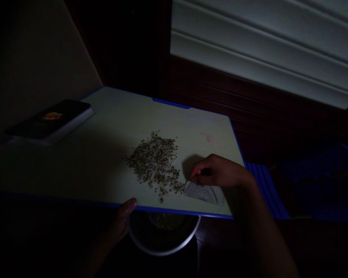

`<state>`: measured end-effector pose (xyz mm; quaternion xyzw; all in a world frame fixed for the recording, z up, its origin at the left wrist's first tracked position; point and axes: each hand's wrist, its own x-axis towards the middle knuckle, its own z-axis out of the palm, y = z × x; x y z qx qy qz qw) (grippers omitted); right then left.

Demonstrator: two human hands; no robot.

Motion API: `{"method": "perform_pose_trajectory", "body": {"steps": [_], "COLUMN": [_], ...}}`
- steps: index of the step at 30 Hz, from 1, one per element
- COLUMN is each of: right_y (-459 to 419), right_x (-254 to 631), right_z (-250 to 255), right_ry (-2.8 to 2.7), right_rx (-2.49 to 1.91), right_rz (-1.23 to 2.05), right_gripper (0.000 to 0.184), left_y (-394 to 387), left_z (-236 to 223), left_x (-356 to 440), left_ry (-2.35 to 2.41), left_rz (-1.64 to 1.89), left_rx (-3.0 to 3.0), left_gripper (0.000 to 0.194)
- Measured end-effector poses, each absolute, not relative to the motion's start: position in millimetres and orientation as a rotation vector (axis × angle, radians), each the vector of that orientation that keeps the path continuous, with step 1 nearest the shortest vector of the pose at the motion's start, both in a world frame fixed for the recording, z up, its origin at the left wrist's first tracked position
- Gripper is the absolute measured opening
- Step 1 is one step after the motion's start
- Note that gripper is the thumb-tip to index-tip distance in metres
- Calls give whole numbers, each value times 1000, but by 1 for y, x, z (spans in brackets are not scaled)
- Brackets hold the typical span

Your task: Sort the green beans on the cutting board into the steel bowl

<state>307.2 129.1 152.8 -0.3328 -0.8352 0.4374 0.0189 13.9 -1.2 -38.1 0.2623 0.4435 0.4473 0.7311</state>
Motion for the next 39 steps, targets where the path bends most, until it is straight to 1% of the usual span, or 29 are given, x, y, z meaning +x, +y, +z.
{"method": "perform_pose_trajectory", "body": {"steps": [5,10,16,21,25,27,33,39], "right_y": [132,130,128,126,125,126,131,130], "right_x": [307,302,299,301,295,293,300,300], "right_z": [147,145,149,154,151,148,150,147], "right_ry": [-2558,-2553,-2548,-2564,-2598,-2615,-2597,-2569], "right_rx": [-1052,-1039,-986,-934,-901,-921,-1037,-964], "right_rz": [1345,1362,1492,1423,1484,1464,1341,1335], "right_gripper": [17,17,22,23,22,20,18,19], "left_y": [-2,-4,-3,-3,-3,-3,-3,-3], "left_z": [-43,-47,-46,-44,-37,-34,-30,-41], "left_x": [13,12,14,14,16,17,16,14], "left_ry": [1059,1012,1041,983,983,982,937,974], "left_rz": [1031,1013,1027,1028,1024,1010,1002,1006], "left_rx": [617,621,615,610,557,534,516,520], "left_gripper": [37,35,36,38,44,45,42,41]}}
